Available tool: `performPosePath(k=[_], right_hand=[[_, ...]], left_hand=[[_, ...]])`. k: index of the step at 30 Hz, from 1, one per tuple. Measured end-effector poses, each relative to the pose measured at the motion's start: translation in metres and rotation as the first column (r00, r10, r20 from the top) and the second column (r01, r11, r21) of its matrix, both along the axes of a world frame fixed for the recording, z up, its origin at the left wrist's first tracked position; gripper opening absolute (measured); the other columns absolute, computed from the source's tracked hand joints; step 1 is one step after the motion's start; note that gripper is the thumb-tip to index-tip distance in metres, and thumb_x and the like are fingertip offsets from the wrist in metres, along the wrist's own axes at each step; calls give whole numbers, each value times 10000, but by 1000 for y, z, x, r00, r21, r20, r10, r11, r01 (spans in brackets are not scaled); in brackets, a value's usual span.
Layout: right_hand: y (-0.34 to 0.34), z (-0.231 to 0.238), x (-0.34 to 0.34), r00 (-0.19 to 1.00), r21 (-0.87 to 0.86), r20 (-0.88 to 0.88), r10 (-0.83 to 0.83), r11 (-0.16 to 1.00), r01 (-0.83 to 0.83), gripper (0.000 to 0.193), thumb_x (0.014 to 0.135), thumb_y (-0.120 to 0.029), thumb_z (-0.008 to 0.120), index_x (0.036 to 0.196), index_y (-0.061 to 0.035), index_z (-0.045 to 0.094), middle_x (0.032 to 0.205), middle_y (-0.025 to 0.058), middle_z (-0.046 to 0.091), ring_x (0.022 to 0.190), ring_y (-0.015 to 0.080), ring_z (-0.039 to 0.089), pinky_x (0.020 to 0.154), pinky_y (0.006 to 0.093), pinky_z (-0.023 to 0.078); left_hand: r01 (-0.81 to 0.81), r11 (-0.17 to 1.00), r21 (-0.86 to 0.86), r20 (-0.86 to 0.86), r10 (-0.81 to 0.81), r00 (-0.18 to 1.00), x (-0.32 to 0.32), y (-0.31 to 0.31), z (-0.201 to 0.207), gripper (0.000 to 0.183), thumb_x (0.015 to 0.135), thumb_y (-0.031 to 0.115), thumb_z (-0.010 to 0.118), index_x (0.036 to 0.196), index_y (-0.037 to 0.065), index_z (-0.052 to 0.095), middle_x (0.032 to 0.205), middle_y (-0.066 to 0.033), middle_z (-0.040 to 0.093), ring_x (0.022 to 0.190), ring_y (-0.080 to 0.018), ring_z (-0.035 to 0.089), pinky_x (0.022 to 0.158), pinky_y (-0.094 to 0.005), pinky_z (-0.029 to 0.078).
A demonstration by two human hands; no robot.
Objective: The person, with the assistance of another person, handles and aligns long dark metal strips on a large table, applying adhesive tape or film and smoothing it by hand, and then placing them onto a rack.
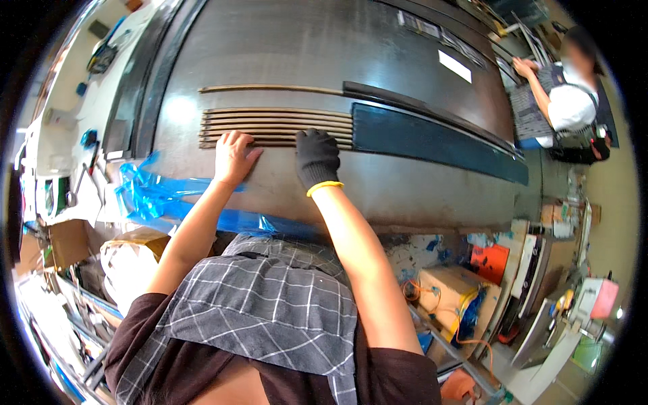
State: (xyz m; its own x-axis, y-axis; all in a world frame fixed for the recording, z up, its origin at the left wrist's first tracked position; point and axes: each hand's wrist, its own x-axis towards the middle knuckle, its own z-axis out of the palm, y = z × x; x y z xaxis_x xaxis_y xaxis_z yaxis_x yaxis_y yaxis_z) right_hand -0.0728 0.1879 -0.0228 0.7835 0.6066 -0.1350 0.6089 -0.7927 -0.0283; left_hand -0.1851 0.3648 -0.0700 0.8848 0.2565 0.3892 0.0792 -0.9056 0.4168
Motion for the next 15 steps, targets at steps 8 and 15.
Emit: performPosePath(k=[8, 15], right_hand=[[-23, -21, -42, 991, 96, -127, 52, 995, -40, 209, 808, -253, 643, 971, -123, 654, 1047, 97, 646, 950, 290, 640, 798, 433, 530], [-67, -6, -83, 972, 688, 85, 220, 692, -217, 462, 727, -232, 703, 1101, -49, 501, 1164, 190, 496, 1103, 393, 483, 991, 505, 387]], left_hand=[[-15, 1000, -25, -105, 12, 994, -47, -16, -6, 319, 706, 357, 783, 780, 112, 594, 833, -42, 563, 873, -277, 535, 799, -416, 400], [7, 1000, -5, -185, -7, 983, -98, 61, 8, 264, 677, 237, 817, 761, 85, 618, 802, -65, 587, 824, -294, 555, 768, -409, 443]])
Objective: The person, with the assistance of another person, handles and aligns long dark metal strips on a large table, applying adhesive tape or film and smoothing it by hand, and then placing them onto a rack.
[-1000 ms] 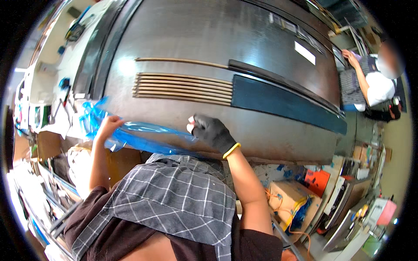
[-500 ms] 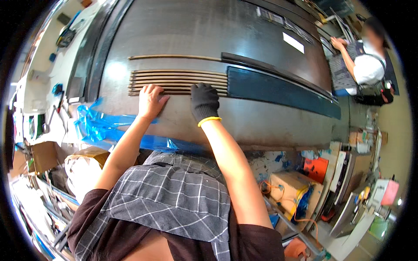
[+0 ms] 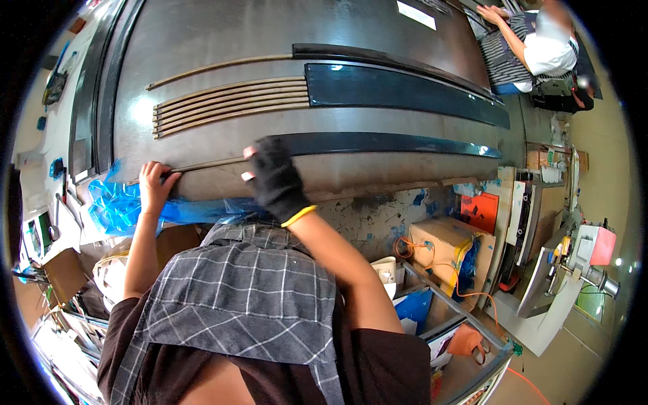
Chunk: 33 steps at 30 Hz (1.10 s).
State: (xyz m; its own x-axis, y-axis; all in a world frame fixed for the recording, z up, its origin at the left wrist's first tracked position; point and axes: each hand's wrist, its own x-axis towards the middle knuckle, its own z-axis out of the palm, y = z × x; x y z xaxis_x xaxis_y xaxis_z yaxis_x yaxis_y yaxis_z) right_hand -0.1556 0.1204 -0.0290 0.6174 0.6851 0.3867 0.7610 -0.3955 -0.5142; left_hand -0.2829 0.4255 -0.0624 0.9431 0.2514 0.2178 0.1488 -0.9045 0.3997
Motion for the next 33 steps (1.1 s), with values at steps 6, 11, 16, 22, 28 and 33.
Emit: performPosePath(k=[6, 11, 16, 22, 28, 33], right_hand=[[-185, -47, 112, 780, -334, 367, -506, 712, 618, 632, 930, -458, 475, 1356, -1, 383, 1384, 247, 399, 1315, 419, 348, 1123, 552, 213], [-244, -65, 148, 692, -481, 404, -599, 505, 717, 678, 932, -514, 448, 1401, -32, 357, 1411, 221, 390, 1348, 395, 320, 1156, 532, 140], [-76, -43, 56, 868, -293, 33, -496, 825, 482, 756, 808, -477, 627, 1359, -25, 372, 1414, 254, 366, 1338, 416, 332, 1135, 566, 171], [43, -53, -14, 962, -180, -133, -238, 960, 213, 943, 760, -575, 635, 1409, 41, 338, 1481, 303, 275, 1402, 461, 211, 1151, 589, 109], [-69, -47, 54, 876, -121, -69, -478, 875, 468, 887, 821, -492, 642, 1463, -32, 237, 1509, 301, 209, 1407, 461, 206, 1155, 575, 144], [-247, -58, 137, 728, -215, 213, -652, 695, 686, 814, 876, -513, 570, 1429, 30, 320, 1483, 300, 288, 1400, 450, 233, 1165, 552, 146]], left_hand=[[176, 983, -54, -12, -176, 984, 31, -55, 11, 292, 695, 261, 799, 880, 77, 666, 886, -87, 613, 883, -310, 565, 807, -419, 448], [179, 980, -85, 85, -172, 981, 52, -100, -11, 251, 706, 235, 793, 795, 76, 620, 800, -76, 571, 802, -301, 544, 727, -404, 451], [172, 984, -48, 124, -165, 978, 54, -104, -8, 243, 701, 212, 795, 781, 72, 613, 778, -69, 572, 767, -300, 541, 702, -410, 449], [193, 980, -48, 152, -184, 971, 62, -109, -9, 247, 667, 175, 798, 780, 58, 612, 789, -86, 575, 761, -325, 534, 688, -418, 446], [134, 991, -23, 37, -133, 990, 56, -117, -3, 210, 719, 149, 784, 789, 43, 617, 839, -117, 573, 828, -329, 537, 737, -434, 454], [153, 988, 30, -75, -151, 986, 63, -118, -3, 194, 729, 130, 770, 814, 34, 625, 860, -124, 591, 860, -339, 550, 780, -433, 451]])
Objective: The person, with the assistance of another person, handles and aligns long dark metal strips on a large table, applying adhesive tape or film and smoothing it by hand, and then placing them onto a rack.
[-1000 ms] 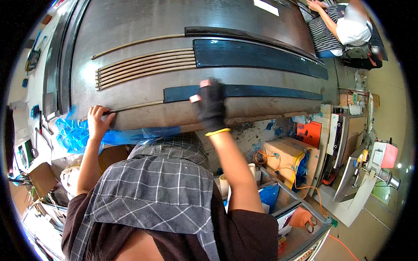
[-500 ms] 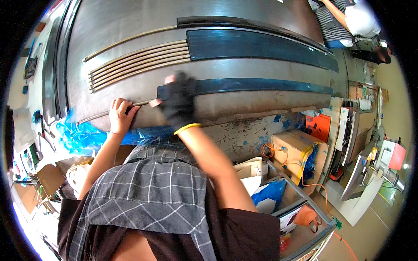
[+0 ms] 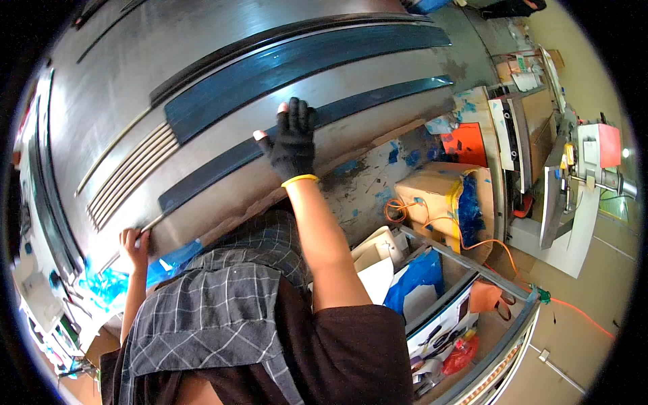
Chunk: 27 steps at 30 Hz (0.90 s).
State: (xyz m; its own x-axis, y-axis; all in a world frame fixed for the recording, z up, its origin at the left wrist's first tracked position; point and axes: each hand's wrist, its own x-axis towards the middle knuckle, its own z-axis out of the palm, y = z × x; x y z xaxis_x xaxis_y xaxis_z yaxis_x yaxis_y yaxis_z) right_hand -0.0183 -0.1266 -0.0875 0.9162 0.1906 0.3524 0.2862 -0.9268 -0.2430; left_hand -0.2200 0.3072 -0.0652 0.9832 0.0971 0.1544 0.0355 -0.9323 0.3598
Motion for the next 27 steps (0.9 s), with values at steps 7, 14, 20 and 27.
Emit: performPosePath(k=[7, 14, 20, 27], right_hand=[[-198, 5, 100, 990, -142, -56, -130, 982, 121, 768, 904, -483, 531, 1441, 23, 317, 1496, 267, 305, 1422, 407, 230, 1183, 494, 131], [-398, -4, 204, 967, -219, -63, -245, 949, 226, 742, 902, -480, 492, 1424, 30, 355, 1497, 266, 303, 1406, 402, 262, 1179, 468, 145], [-470, 8, 259, 763, 77, -306, -570, 784, 616, 717, 860, -561, 493, 1279, 20, 514, 1326, 267, 517, 1238, 410, 480, 1069, 461, 345], [-354, -5, 174, 913, -213, -35, -407, 895, 391, 590, 969, -388, 413, 1439, -36, 352, 1478, 231, 347, 1370, 404, 314, 1126, 574, 193]], left_hand=[[33, 995, 94, -143, -20, 989, -11, 24, -8, 199, 754, 142, 746, 813, 23, 597, 857, -130, 582, 851, -341, 549, 756, -445, 445], [5, 965, 262, -493, 130, 860, 1, 22, 20, 172, 756, 86, 727, 854, 21, 602, 874, -130, 597, 831, -345, 578, 749, -442, 470], [-19, 967, 256, -561, 164, 811, 8, 19, 23, 202, 736, 102, 756, 834, 14, 603, 844, -142, 595, 797, -356, 588, 730, -449, 476], [270, 929, 253, -644, -47, 764, 36, -3, 34, 287, 837, 397, 658, 1011, 173, 694, 869, -77, 644, 872, -308, 603, 808, -432, 487]])
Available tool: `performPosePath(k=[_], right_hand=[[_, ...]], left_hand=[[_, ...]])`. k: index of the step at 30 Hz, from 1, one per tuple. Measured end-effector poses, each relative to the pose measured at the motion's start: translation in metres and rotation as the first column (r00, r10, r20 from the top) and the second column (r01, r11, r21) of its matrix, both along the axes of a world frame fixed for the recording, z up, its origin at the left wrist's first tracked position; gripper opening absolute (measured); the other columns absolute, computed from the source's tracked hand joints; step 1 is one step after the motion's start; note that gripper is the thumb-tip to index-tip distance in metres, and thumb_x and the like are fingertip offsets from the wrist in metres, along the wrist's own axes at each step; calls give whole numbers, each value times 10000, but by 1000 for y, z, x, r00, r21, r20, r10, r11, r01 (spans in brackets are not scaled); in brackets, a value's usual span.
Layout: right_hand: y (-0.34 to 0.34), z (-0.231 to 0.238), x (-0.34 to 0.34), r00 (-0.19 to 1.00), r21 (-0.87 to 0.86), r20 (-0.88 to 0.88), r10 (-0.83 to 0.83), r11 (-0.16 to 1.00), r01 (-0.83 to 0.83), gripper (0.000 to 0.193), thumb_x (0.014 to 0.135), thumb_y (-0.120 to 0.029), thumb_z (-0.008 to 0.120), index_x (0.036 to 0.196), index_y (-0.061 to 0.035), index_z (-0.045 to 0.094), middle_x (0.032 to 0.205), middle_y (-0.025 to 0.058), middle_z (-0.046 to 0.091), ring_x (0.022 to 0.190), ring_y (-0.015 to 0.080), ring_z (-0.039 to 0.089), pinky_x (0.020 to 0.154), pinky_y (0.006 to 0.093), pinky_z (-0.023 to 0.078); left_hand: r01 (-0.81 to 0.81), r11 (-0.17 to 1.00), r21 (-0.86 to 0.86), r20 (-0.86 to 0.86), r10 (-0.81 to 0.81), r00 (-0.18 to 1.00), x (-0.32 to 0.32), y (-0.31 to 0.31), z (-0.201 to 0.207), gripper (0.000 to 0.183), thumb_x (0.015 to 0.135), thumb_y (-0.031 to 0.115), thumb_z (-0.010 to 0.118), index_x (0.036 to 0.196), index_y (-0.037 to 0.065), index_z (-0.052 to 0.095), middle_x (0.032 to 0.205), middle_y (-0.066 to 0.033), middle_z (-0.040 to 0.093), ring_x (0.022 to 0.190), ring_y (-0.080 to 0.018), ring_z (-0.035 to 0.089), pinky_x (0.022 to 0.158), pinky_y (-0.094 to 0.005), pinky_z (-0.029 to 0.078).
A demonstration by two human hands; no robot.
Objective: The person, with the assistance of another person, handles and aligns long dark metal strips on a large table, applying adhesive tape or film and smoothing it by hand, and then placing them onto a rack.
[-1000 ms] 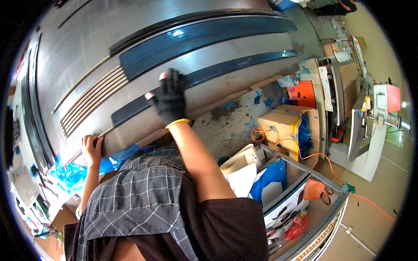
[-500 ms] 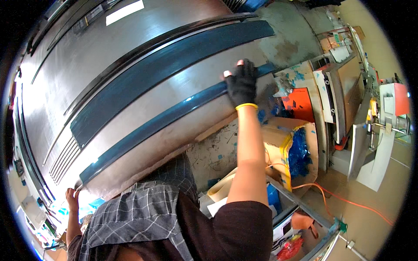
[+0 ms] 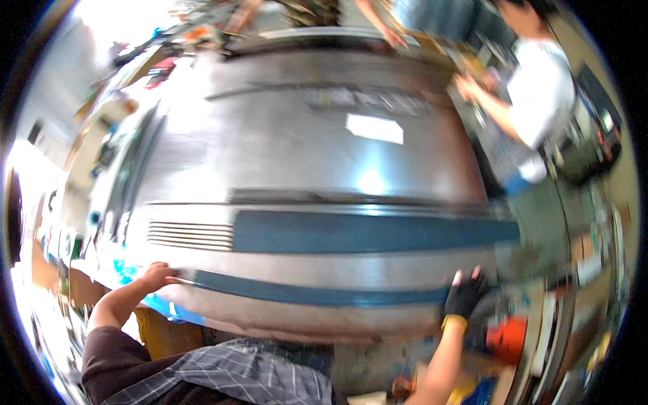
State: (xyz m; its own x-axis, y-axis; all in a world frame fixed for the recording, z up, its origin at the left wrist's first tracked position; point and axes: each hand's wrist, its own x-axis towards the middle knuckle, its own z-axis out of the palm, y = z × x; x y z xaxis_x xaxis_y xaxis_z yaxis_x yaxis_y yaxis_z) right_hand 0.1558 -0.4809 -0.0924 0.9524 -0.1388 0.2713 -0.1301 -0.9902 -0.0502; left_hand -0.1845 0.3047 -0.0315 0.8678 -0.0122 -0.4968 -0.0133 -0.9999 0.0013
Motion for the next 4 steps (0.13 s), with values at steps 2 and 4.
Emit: performPosePath(k=[2, 4], right_hand=[[56, -18, -51, 967, -89, 81, 241, 968, -234, 718, 937, -473, 426, 1489, -47, 257, 1489, 242, 328, 1385, 434, 279, 1111, 633, 148], [135, -19, -63, 889, -109, 173, 425, 905, -411, 773, 916, -514, 447, 1497, -48, 238, 1495, 240, 321, 1390, 442, 267, 1112, 640, 131]], left_hand=[[9, 996, -89, 74, -2, 997, 10, 9, -3, 233, 854, 384, 636, 965, 184, 684, 912, -97, 643, 966, -315, 602, 839, -432, 488], [-86, 990, -114, 23, 89, 996, -22, 16, 39, 272, 859, 404, 621, 990, 173, 679, 930, -107, 639, 994, -314, 596, 860, -423, 488]])
